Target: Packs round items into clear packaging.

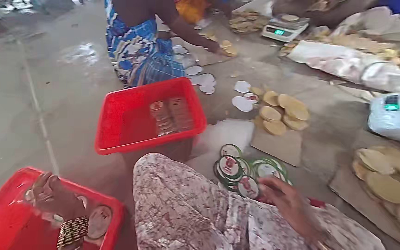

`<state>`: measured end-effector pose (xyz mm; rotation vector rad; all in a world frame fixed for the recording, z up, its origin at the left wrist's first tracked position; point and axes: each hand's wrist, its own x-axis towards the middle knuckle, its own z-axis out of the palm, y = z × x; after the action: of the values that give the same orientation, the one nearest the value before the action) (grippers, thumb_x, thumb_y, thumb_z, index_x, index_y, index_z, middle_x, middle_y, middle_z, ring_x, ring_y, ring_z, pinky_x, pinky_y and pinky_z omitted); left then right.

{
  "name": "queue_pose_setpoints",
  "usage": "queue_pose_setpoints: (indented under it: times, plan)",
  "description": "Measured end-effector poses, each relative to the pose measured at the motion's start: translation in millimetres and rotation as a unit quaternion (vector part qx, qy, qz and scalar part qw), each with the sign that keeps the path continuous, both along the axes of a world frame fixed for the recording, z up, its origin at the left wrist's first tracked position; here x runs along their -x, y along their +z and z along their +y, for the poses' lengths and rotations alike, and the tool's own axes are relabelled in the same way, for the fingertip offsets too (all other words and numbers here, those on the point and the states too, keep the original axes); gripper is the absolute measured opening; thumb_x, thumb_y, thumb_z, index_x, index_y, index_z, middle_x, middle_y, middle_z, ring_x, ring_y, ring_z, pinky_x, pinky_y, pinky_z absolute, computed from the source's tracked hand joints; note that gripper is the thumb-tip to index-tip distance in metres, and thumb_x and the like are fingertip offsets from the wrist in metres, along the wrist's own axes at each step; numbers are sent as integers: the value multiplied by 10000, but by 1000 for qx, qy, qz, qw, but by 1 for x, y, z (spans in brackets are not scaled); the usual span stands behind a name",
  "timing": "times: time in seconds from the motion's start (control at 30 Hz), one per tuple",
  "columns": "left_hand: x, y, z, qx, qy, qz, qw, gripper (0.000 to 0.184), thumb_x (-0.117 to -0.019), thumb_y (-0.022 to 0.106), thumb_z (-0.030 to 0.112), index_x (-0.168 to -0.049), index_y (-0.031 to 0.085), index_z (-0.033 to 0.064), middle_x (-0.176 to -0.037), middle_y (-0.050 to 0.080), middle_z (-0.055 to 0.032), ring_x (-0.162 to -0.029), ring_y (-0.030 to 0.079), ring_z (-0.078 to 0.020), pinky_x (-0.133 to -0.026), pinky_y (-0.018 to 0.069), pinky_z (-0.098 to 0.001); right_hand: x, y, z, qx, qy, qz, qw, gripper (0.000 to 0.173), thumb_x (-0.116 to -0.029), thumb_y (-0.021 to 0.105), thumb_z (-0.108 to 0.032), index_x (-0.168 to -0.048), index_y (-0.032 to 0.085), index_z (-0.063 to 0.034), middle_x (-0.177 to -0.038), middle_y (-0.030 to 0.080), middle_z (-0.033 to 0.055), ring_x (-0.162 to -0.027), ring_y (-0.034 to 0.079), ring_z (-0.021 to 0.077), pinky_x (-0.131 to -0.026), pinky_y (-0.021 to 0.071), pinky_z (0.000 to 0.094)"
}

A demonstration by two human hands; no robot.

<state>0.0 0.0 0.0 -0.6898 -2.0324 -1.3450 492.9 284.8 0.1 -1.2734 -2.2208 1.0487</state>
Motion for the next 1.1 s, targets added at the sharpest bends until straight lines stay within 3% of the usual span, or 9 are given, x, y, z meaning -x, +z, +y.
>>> queue_pose_setpoints:
  times: [0.07, 0.27, 0.4, 0.47, 0.63, 0.8, 0.93, 1.03, 1.1]
  plan:
    - [10, -13, 21, 0, -43, -11, 999, 380, -1037, 525, 132, -1287, 559, -153, -1415, 519, -317, -1400, 477, -290, -1182, 364, -340, 27, -21, 22, 6, -2, -37, 999, 234, -983, 643, -167, -1129, 719, -1, -1005, 748, 155, -900, 734, 278, -846, 594, 504]
    - [-125, 32, 168, -104, -355, -160, 915, 279, -1003, 542, 86, -1222, 632, -62, -1374, 599, -125, -1339, 525, -196, -1119, 450, -368, 95, -73, 56, 72, 22, -292, 954, 771, -917, 743, -396, -1521, 442, -24, -1514, 459, 251, -1400, 441, 445, -1097, 410, 612]
    - [-190, 4, 233, 69, -510, -264, 816, 266, -999, 577, 94, -1194, 674, -59, -1219, 687, -140, -1137, 657, -178, -1009, 538, -354, 93, -85, 63, 104, -69, -239, 963, 453, -1011, 622, -267, -1401, 572, -41, -1344, 625, 228, -1264, 594, 399, -1064, 458, 587]
    - [-204, -15, 258, 239, -544, -274, 756, 341, -991, 618, 163, -1274, 657, -23, -1339, 638, -171, -1273, 592, -260, -1110, 456, -423, 78, -80, 64, 113, -88, -181, 973, 329, -1023, 598, -210, -1289, 657, -26, -1170, 705, 225, -1132, 659, 402, -1017, 472, 593]
    - [-223, -47, 296, 600, -499, -189, 597, 551, -987, 652, 238, -1480, 492, 49, -1485, 501, -206, -1408, 440, -396, -1131, 375, -587, 51, -72, 58, 170, -201, 96, 960, 150, -978, 665, -90, -1035, 701, 44, -883, 712, 126, -760, 674, 187, -741, 567, 379]
    - [-241, -53, 308, 688, -405, -145, 585, 654, -928, 684, 134, -1516, 417, 27, -1520, 427, -241, -1387, 434, -443, -1053, 415, -634, 14, -31, 37, 280, -271, 334, 858, 200, -1033, 517, -80, -867, 626, -56, -699, 608, -6, -582, 558, 62, -535, 471, 219]
    - [-281, 42, 310, 762, -364, -164, 510, 475, -1034, 523, 86, -1475, 440, -70, -1484, 469, -313, -1389, 447, -469, -1130, 359, -581, -57, 22, -3, 218, -268, 345, 873, 265, -1006, 468, -114, -804, 634, -155, -650, 599, -89, -541, 525, -18, -509, 438, 154]
    - [-283, 42, 310, 755, -374, -186, 506, 403, -1055, 486, 87, -1432, 514, -53, -1471, 486, -315, -1408, 424, -468, -1162, 301, -589, -122, 24, -32, 98, -268, 232, 930, 149, -935, 626, -191, -796, 677, -174, -646, 630, -103, -525, 546, -30, -490, 454, 149]
    - [-267, 5, 311, 733, -390, -168, 531, 358, -1071, 478, 144, -1359, 584, -40, -1410, 547, -298, -1358, 483, -451, -1132, 333, -584, -158, 15, -51, -4, -280, 11, 960, 287, -926, 637, -313, -1065, 737, -83, -923, 743, 24, -763, 698, 108, -689, 581, 302]
